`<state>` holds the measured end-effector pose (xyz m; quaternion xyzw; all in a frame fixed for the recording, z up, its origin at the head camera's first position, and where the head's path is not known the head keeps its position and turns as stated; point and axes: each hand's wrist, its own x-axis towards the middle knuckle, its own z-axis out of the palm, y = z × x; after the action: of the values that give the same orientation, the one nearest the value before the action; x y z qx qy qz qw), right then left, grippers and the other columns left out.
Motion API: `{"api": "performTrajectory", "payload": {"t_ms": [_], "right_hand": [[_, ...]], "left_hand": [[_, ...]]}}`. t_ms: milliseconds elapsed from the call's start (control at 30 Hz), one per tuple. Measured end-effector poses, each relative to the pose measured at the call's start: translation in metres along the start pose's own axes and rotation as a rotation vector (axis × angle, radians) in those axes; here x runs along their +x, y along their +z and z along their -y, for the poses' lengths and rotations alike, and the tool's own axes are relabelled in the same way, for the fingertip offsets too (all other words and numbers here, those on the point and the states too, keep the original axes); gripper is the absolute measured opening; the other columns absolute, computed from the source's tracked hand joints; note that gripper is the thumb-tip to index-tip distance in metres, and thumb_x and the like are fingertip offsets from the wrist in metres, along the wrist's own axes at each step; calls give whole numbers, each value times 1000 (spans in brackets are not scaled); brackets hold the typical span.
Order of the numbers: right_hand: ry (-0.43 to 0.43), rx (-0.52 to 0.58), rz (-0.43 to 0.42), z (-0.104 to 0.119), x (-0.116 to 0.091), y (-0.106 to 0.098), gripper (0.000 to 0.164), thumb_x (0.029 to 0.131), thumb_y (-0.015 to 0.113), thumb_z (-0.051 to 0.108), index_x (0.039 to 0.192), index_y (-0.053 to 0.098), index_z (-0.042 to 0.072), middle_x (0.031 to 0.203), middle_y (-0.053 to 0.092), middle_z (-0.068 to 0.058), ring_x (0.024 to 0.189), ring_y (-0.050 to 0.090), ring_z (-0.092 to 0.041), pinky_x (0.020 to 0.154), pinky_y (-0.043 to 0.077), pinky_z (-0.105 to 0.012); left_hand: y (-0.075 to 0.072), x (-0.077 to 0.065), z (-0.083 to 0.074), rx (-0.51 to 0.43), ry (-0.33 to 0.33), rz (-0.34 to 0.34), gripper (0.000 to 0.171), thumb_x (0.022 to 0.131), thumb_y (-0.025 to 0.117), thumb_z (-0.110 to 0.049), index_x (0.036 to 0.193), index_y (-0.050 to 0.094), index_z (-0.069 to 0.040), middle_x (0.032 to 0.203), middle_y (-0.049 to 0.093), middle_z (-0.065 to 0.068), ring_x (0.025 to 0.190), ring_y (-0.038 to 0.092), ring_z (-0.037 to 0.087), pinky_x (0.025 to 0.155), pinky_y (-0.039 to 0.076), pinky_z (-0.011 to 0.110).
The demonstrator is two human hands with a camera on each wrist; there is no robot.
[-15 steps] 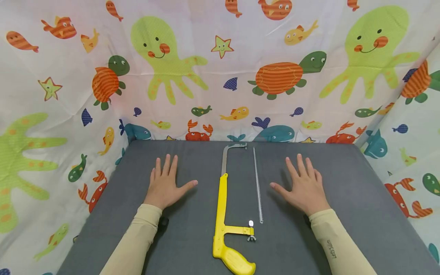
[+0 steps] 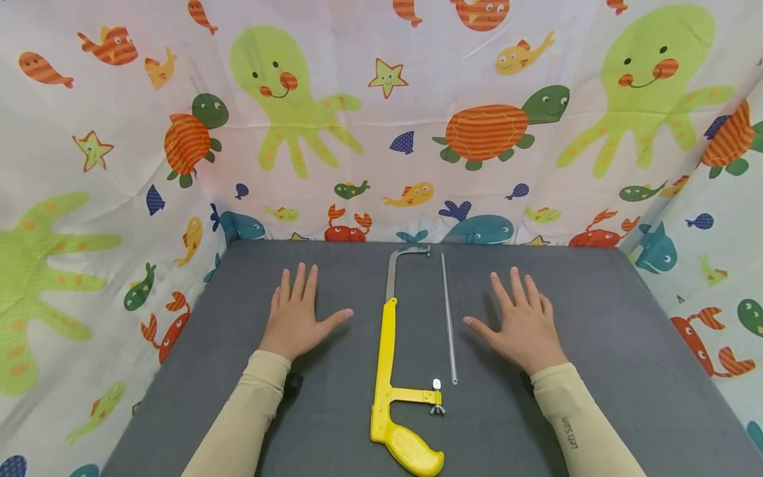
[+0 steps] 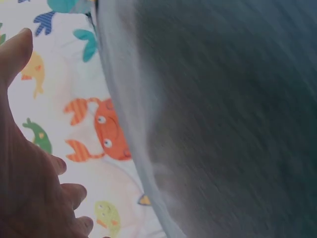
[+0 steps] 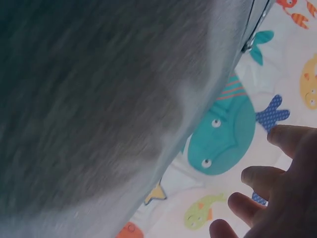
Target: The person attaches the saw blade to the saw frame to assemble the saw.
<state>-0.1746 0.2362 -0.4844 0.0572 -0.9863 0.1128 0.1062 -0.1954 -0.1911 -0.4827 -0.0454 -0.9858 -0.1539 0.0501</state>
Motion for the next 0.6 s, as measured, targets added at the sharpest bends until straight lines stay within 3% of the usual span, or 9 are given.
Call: {"api": "performTrajectory", "payload": {"t_ms": [333,600], "right_hand": [[-23,48,24,43,3,8,109,80,51,85,162,23,19,169,14,-18,153,14,-47,116,19,-72],[-37,86,31,68,2,12,109,80,50,86,162,23,20,169,13,-17,153,15,-47,116,20,-71]], "left_hand": [[13,2,-43,-22,44,5,120,75,42,-94,164,2,-25,171,2,4,158,-7,36,125,10,62],[19,-1,-73,-32,67,21,119,78,45,-91,164,5,-19,171,6,6,158,-1,37,125,14,61]]}}
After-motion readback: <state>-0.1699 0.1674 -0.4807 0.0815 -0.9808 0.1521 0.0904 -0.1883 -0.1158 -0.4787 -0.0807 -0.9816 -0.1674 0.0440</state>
